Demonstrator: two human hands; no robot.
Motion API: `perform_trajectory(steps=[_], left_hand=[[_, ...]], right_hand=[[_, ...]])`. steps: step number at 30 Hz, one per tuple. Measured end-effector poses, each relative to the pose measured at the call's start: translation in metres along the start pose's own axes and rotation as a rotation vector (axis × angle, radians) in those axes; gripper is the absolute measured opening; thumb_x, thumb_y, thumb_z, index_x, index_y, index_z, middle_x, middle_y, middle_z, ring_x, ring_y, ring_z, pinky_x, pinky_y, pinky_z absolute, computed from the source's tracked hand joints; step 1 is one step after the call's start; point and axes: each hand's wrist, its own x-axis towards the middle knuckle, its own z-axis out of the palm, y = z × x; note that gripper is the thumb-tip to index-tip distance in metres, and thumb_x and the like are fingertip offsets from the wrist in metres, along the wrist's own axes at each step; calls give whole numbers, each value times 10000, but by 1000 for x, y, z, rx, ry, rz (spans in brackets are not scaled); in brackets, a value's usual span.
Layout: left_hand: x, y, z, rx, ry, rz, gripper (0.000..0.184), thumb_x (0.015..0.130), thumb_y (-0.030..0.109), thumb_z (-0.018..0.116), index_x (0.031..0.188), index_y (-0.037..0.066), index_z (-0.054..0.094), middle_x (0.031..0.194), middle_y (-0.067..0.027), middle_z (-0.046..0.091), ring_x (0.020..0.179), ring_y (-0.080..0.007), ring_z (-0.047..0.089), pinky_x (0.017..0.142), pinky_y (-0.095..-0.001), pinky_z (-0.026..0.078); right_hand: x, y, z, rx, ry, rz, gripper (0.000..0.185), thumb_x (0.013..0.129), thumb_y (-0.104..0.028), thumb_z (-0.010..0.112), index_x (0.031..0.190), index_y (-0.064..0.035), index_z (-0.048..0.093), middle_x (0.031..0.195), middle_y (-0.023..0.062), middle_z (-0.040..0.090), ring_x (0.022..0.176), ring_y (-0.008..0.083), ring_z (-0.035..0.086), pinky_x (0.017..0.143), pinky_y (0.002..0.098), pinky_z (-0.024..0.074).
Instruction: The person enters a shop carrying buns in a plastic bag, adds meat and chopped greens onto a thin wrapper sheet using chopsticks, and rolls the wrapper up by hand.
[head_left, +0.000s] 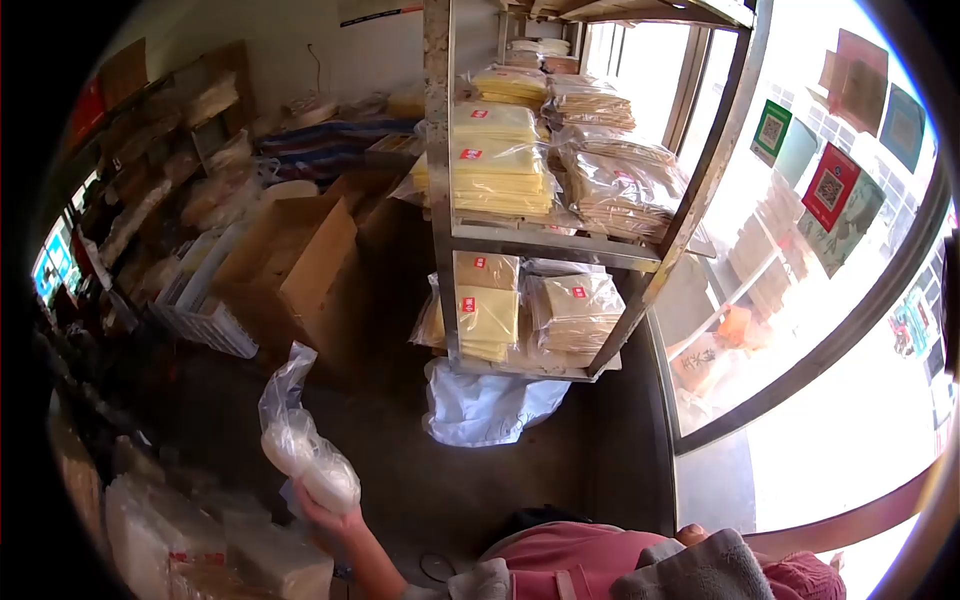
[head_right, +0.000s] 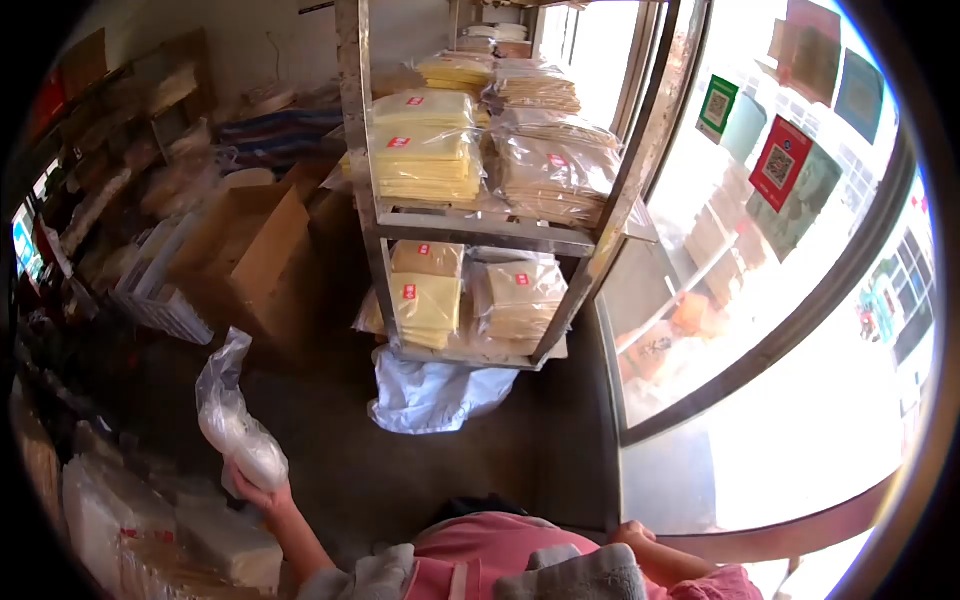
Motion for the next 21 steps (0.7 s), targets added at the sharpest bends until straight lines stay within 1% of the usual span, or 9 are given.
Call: perform_trajectory(steps=[2, 5, 6, 8, 10, 11, 14, 17, 21], left_hand=[[13, 4, -14, 410, 47, 238, 491, 830, 359, 548, 1238, 91, 497, 1258, -84, 508, 1125, -270, 503, 963, -416, 411], [52, 0, -61, 979, -43, 625, 485, 835, 363, 543, 1222, 74, 503, 1219, -89, 529, 1083, -264, 530, 938, -415, 436], [60, 0, -66, 895, -16, 592, 476, 837, 359, 546, 1210, 66, 508, 1194, -89, 543, 1051, -262, 549, 925, -416, 449], [54, 17, -8, 85, 26, 91, 416, 849, 312, 539, 1177, 56, 524, 1141, -83, 570, 996, -250, 577, 900, -409, 465], [77, 29, -15, 84, -5, 110, 362, 875, 258, 502, 1184, 71, 528, 1137, -80, 578, 1034, -258, 566, 895, -420, 464], [78, 33, 0, 39, 6, 111, 363, 873, 247, 509, 1190, 69, 526, 1142, -87, 582, 1049, -261, 560, 900, -420, 460], [106, 46, -18, -12, 4, 220, 368, 874, 220, 519, 1206, 61, 512, 1158, -94, 576, 1053, -259, 555, 921, -408, 442], [119, 54, -16, -36, -59, 229, 379, 876, 213, 512, 1220, 53, 495, 1167, -101, 571, 1060, -258, 551, 928, -411, 437], [156, 67, -35, -56, 50, 215, 387, 884, 207, 488, 1237, 49, 473, 1174, -110, 564, 1062, -263, 552, 930, -425, 438]], right_hand=[[55, 24, 15, 165, 20, -165, 394, 817, -332, 557, 1142, -115, 613, 1197, 121, 575, 1111, 304, 541, 868, 483, 449], [55, 26, -107, -46, 144, 3, 415, 761, -291, 605, 1140, -121, 605, 1211, 117, 561, 1132, 326, 518, 953, 525, 364], [54, 39, -152, -59, 491, 52, 435, 731, -276, 630, 1125, -94, 600, 1186, 141, 560, 1180, 324, 464, 1012, 570, 252], [69, 83, -230, -107, 950, -28, 437, 707, -245, 632, 1095, -49, 588, 1274, 180, 463, 1303, 330, 280, 1063, 591, 110], [134, 152, -273, -136, 1429, -45, 407, 764, -164, 560, 1129, 9, 511, 1300, 236, 411, 1324, 359, 229, 1075, 597, 12], [133, 174, -299, 45, 1372, -94, 362, 829, -86, 451, 1177, 15, 457, 1341, 239, 366, 1338, 353, 194, 1077, 598, 2], [196, 235, -318, 136, 1146, 222, 398, 924, -262, 326, 1213, -16, 444, 1402, 233, 295, 1354, 371, 121, 1064, 592, -3], [163, 159, -371, 231, 1040, 261, 394, 911, -266, 354, 1200, -18, 458, 1375, 226, 319, 1325, 361, 154, 1046, 575, 31], [131, 17, -456, 238, 1066, 18, 390, 895, -271, 391, 1182, -21, 476, 1338, 217, 351, 1286, 349, 198, 1022, 552, 77]])
